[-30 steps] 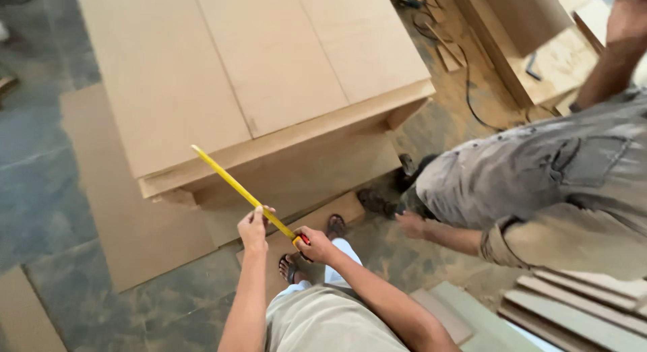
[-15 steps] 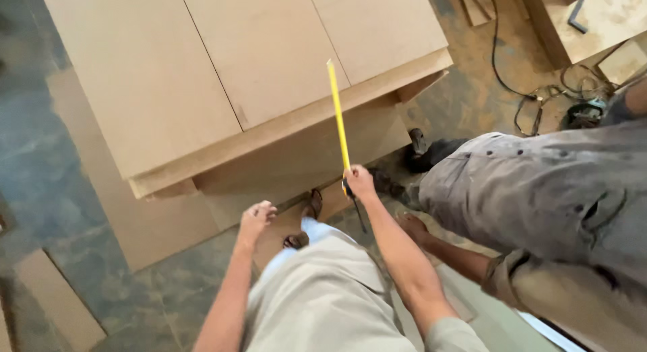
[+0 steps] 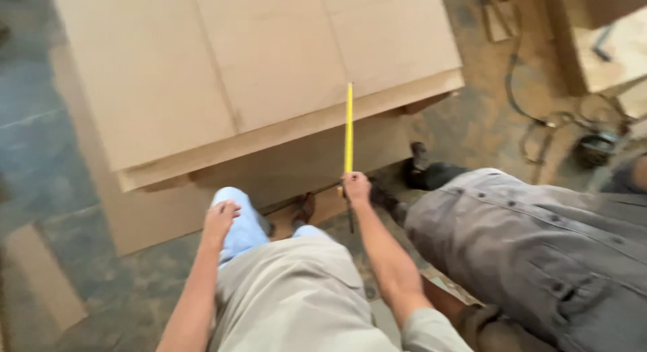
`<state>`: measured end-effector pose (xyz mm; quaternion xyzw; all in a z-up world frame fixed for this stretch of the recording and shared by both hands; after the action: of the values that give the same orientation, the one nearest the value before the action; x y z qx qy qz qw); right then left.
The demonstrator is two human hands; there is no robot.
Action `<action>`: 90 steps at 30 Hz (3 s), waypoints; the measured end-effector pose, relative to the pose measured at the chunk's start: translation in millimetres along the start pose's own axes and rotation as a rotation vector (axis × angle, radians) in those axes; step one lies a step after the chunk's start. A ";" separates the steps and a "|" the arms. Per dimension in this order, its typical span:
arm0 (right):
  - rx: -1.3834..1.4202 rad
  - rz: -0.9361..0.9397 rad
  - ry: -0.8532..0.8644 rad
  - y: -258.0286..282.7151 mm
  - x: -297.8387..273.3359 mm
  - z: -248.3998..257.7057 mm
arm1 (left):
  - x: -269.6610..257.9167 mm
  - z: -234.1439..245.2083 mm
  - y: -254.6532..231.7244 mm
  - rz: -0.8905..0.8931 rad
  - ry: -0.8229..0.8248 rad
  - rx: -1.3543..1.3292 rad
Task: The person measures a wooden cabinet with a tape measure and marks it with a pencil. They then lift a large wooden panel and place it on a workbench, followed by measuring and marking the panel.
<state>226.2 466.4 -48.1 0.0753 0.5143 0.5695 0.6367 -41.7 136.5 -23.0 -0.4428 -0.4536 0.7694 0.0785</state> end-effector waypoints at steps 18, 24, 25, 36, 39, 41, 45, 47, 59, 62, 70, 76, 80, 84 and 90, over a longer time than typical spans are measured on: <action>0.039 0.054 0.118 30.8 -27.2 -46.1 | 55.7 -17.8 -42.0 -0.109 0.081 0.038; -0.107 0.889 0.130 84.0 -66.1 -67.3 | 57.9 -28.3 -35.7 -0.063 0.062 0.154; -0.099 0.884 0.186 91.2 -70.1 -70.1 | 58.6 -31.9 -34.4 -0.046 0.069 0.072; -0.099 0.767 0.421 151.5 -105.7 -76.3 | 50.4 -67.0 -58.7 0.022 0.412 -0.414; -0.049 0.881 0.449 153.7 -108.3 -85.6 | 46.3 -75.7 -64.9 0.020 0.484 -0.602; -0.014 0.871 0.479 149.2 -108.4 -96.8 | 44.8 -70.3 -60.3 0.056 0.488 -0.655; -0.072 0.896 0.556 139.8 -110.7 -105.9 | 44.6 -61.5 -49.5 0.104 0.478 -0.612; -0.089 0.950 0.560 135.7 -113.5 -100.2 | 42.7 -63.6 -45.3 0.125 0.452 -0.597; -0.256 0.829 0.644 82.7 -69.3 -96.3 | 44.3 18.0 -79.2 -0.211 -0.204 -0.794; -0.261 0.790 0.687 57.1 -68.9 -92.4 | 40.4 71.0 -99.6 -0.301 -0.393 -0.793; -0.288 0.438 0.797 58.8 -74.6 -99.5 | 50.1 88.6 -101.6 -0.169 -0.403 -0.715; -0.240 0.612 0.763 79.2 -86.5 -114.1 | 45.0 -32.1 -52.4 -0.029 0.075 -0.542; -0.307 0.574 0.741 82.2 -86.0 -121.7 | 42.2 -66.7 -40.1 -0.016 0.144 -0.467; -0.295 0.612 0.777 79.7 -85.3 -124.6 | 43.0 -69.9 -36.2 0.030 0.088 -0.342; -0.440 0.606 0.839 76.8 -76.3 -125.8 | 42.9 -55.5 -38.6 -0.040 -0.120 -0.233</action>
<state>96.8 369.7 -10.1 -0.1481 0.5479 0.8021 0.1860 -36.3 216.0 -30.4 -0.3928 -0.5527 0.7348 0.0144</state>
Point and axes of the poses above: each hand's wrist, its own x-axis towards the middle knuckle, its own z-axis out of the back of the hand, y = z × x, the point moved 3 cm from there along x, towards the middle knuckle, and after that the axes turned 5 degrees about y, right-handed, at the moved point
